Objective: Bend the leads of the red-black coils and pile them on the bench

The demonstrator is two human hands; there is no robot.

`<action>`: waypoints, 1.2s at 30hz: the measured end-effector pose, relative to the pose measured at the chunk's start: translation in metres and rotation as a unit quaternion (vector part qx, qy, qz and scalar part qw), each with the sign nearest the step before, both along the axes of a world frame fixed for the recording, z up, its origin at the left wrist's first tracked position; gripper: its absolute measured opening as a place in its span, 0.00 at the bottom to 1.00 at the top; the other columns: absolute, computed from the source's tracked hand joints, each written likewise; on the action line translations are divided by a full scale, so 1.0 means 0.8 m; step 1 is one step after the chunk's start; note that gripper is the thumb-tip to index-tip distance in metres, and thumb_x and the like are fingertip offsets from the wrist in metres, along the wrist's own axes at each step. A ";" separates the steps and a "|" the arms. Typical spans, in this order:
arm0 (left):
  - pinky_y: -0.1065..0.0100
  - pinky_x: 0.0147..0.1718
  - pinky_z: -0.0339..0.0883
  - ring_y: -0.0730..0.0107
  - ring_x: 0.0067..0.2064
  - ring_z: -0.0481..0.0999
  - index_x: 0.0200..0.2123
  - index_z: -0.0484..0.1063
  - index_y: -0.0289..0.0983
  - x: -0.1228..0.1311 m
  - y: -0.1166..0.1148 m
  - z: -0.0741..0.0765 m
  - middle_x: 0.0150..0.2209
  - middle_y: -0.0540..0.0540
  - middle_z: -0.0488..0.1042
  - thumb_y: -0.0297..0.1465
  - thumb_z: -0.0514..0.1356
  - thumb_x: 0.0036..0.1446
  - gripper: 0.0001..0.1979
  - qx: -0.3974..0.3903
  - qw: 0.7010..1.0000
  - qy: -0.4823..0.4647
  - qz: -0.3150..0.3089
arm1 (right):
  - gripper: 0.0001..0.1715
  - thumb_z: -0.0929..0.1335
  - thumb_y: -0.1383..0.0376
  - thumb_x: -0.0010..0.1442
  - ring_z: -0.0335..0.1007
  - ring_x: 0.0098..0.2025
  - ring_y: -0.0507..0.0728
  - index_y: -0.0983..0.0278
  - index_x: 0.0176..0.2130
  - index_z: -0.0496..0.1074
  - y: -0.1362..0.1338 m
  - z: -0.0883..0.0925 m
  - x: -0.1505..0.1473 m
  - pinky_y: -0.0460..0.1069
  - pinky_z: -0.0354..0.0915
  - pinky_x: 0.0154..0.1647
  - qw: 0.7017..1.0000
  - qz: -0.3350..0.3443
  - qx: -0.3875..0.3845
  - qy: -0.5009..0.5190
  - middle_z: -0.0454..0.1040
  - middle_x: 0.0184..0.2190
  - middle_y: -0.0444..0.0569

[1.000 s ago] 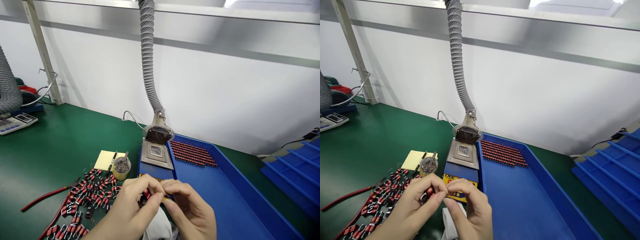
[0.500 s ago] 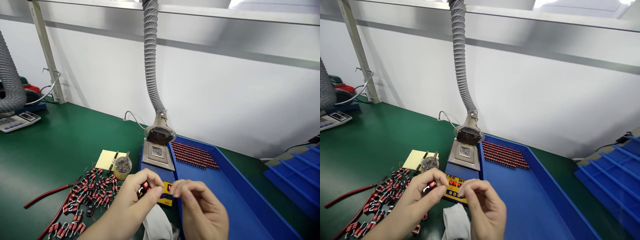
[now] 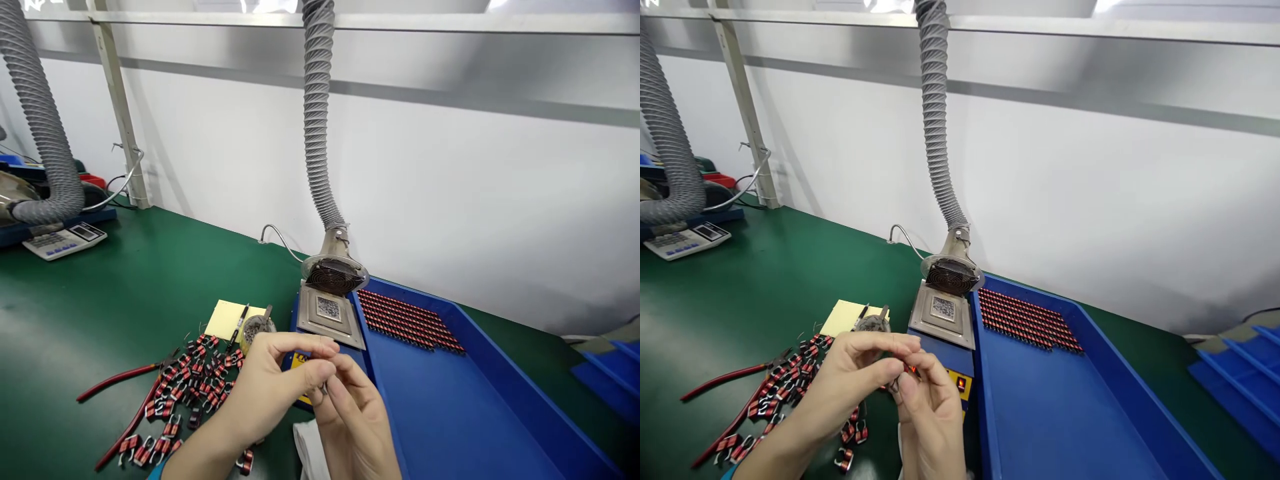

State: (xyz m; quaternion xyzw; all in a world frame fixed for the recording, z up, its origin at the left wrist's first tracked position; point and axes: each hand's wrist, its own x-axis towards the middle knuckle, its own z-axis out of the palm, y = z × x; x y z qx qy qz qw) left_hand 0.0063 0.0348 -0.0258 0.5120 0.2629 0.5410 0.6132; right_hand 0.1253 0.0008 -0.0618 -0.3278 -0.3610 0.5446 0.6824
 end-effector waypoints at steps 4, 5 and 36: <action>0.73 0.27 0.72 0.69 0.28 0.78 0.25 0.81 0.37 -0.004 0.005 0.003 0.25 0.47 0.80 0.30 0.69 0.49 0.04 -0.048 0.998 -0.009 0.047 | 0.10 0.77 0.60 0.52 0.77 0.43 0.60 0.59 0.36 0.80 0.002 -0.004 -0.003 0.54 0.73 0.47 0.999 -0.011 -0.001 -0.033 0.80 0.37 0.51; 0.74 0.25 0.71 0.72 0.25 0.76 0.24 0.81 0.37 -0.004 0.004 0.003 0.23 0.48 0.79 0.30 0.68 0.49 0.04 -0.054 0.997 -0.011 0.057 | 0.10 0.77 0.59 0.51 0.77 0.43 0.61 0.59 0.35 0.80 0.001 -0.002 -0.006 0.55 0.72 0.48 0.999 -0.014 -0.014 -0.025 0.80 0.37 0.51; 0.71 0.50 0.67 0.67 0.51 0.76 0.40 0.80 0.51 -0.078 -0.007 0.010 0.44 0.54 0.81 0.32 0.64 0.58 0.09 0.079 0.970 0.201 0.113 | 0.15 0.79 0.56 0.47 0.76 0.34 0.52 0.58 0.36 0.82 -0.014 0.022 0.018 0.44 0.73 0.39 0.993 0.009 -0.115 -0.005 0.80 0.38 0.49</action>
